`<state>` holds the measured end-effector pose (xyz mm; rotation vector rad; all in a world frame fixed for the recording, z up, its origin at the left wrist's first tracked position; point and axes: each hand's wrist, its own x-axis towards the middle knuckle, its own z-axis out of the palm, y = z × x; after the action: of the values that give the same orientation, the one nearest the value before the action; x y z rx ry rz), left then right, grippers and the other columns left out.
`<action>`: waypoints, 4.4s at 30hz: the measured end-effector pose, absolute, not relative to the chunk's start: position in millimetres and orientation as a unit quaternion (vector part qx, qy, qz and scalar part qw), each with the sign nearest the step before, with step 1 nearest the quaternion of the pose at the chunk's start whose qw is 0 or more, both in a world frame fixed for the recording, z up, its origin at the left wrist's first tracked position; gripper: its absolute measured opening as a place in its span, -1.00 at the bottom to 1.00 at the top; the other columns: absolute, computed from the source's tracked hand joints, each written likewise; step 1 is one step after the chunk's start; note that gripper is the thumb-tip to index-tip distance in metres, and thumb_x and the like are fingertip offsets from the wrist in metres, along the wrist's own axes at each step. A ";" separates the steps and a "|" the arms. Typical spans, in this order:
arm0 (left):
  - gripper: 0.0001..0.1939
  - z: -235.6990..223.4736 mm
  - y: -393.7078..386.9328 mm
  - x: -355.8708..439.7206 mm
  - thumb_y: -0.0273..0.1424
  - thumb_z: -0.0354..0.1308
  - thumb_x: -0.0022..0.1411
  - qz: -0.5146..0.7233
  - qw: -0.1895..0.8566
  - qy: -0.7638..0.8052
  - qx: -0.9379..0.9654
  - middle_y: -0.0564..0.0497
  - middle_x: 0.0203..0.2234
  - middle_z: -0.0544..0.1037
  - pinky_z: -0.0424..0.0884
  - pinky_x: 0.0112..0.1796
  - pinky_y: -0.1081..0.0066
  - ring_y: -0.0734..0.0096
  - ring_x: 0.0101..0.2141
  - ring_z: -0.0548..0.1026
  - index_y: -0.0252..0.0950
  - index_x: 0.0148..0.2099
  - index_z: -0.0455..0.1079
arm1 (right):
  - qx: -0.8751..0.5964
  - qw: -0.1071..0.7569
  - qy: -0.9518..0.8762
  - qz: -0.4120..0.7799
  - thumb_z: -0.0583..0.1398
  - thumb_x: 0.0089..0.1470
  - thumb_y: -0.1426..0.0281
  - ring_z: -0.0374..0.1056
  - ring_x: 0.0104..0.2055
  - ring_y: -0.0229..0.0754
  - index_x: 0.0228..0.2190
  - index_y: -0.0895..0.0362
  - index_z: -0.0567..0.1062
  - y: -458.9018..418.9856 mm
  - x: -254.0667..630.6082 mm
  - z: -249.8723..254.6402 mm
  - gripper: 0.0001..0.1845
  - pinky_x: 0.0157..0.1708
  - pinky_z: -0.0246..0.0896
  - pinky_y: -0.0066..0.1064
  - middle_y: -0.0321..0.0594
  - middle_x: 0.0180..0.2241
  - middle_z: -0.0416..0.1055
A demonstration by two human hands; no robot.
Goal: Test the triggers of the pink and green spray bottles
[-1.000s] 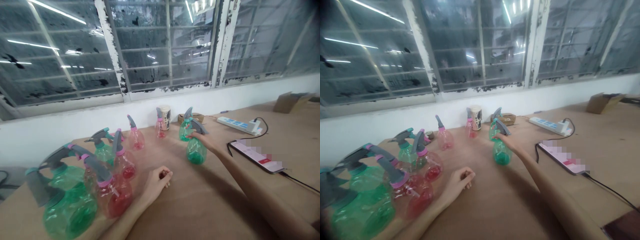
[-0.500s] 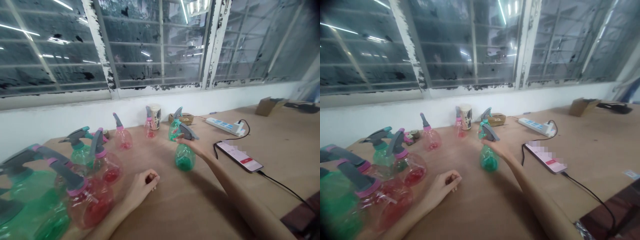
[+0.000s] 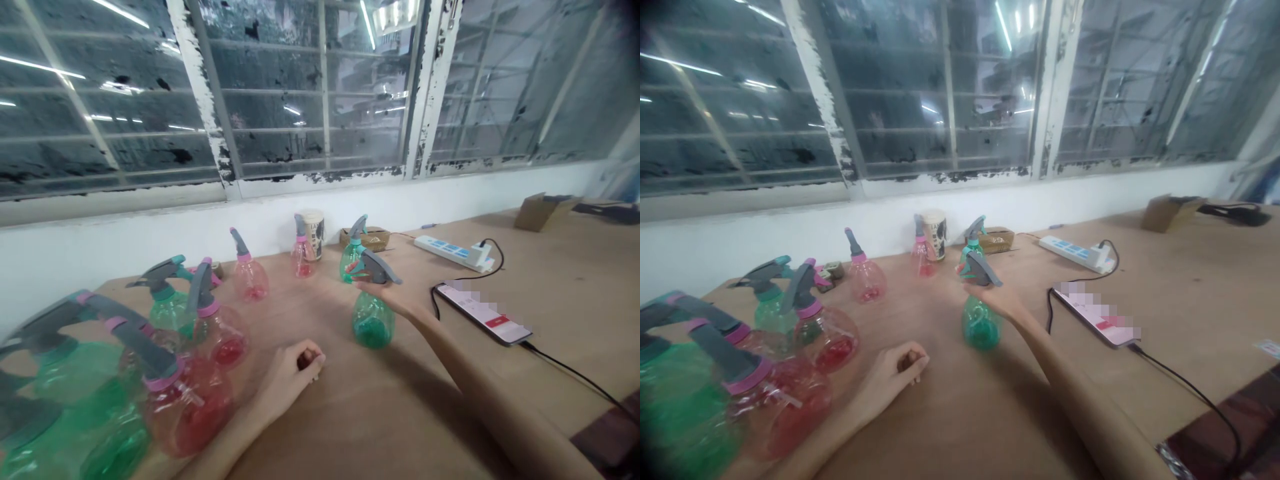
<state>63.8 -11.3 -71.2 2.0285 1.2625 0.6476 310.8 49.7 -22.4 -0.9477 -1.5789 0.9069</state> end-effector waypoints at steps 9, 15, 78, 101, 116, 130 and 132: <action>-0.78 -66.6 -13.8 66.2 -0.26 0.03 0.20 0.242 0.317 0.487 0.777 0.13 -0.63 0.44 0.18 -0.46 0.50 0.47 -0.55 0.38 -0.26 -0.40 0.38 | -0.413 0.537 -0.651 0.342 0.25 -0.09 0.27 0.40 -0.13 -0.06 -0.28 0.04 0.49 46.0 305.1 -16.5 -0.74 -0.06 0.25 -0.20 -0.24 -0.26 0.50; -0.81 -62.1 -16.9 68.1 -0.29 0.05 0.17 0.240 0.312 0.492 0.777 0.12 -0.62 0.46 0.17 -0.46 0.50 0.47 -0.54 0.37 -0.25 -0.40 0.39 | -0.481 0.539 -0.631 0.282 0.25 -0.12 0.10 0.32 -0.41 -0.15 -0.49 0.08 0.43 52.0 295.2 -23.9 -0.70 -0.32 0.24 -0.31 -0.28 -0.50 0.39; -0.91 -68.9 -22.6 69.5 -0.41 0.04 0.13 0.176 0.205 0.467 0.842 0.14 -0.56 0.41 0.17 -0.46 0.50 0.50 -0.52 0.35 -0.25 -0.31 0.37 | -0.419 0.619 -0.613 0.256 0.27 -0.14 0.23 0.30 -0.44 -0.21 -0.47 0.10 0.48 90.4 245.9 -26.6 -0.79 -0.35 0.22 -0.34 -0.30 -0.51 0.41; -0.91 -69.9 -22.5 69.5 -0.40 0.03 0.15 0.173 0.205 0.470 0.841 0.16 -0.58 0.38 0.16 -0.47 0.49 0.50 -0.54 0.34 -0.24 -0.31 0.35 | -0.385 0.620 -0.631 0.263 0.23 -0.05 0.26 0.39 -0.31 -0.12 -0.22 0.04 0.49 91.7 245.3 -35.4 -0.71 -0.21 0.31 -0.20 -0.24 -0.38 0.48; -0.91 -66.9 -23.2 70.8 -0.40 0.03 0.14 0.167 0.202 0.470 0.843 0.15 -0.58 0.39 0.17 -0.47 0.49 0.49 -0.54 0.34 -0.24 -0.32 0.35 | -0.386 0.615 -0.631 0.274 0.23 -0.05 0.24 0.40 -0.29 -0.08 -0.23 0.08 0.49 83.5 245.4 -29.2 -0.69 -0.24 0.28 -0.24 -0.20 -0.34 0.50; -0.91 -67.4 -22.9 70.2 -0.40 0.03 0.15 0.164 0.203 0.470 0.843 0.14 -0.57 0.40 0.17 -0.47 0.50 0.49 -0.53 0.34 -0.25 -0.32 0.36 | -0.411 0.621 -0.616 0.256 0.26 -0.13 0.22 0.24 -0.47 -0.24 -0.51 0.10 0.44 85.8 245.7 -22.6 -0.79 -0.40 0.16 -0.37 -0.32 -0.52 0.36; -0.91 -67.5 -22.7 70.2 -0.41 0.03 0.15 0.165 0.204 0.470 0.843 0.15 -0.57 0.40 0.17 -0.47 0.49 0.49 -0.53 0.34 -0.24 -0.32 0.36 | -0.411 0.618 -0.620 0.255 0.26 -0.13 0.22 0.24 -0.47 -0.23 -0.52 0.10 0.43 86.0 246.0 -23.0 -0.79 -0.40 0.16 -0.37 -0.32 -0.53 0.35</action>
<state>70.2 -22.7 -67.5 2.3509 1.3096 0.4599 246.0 86.0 -23.0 -0.9450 -1.4257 0.5862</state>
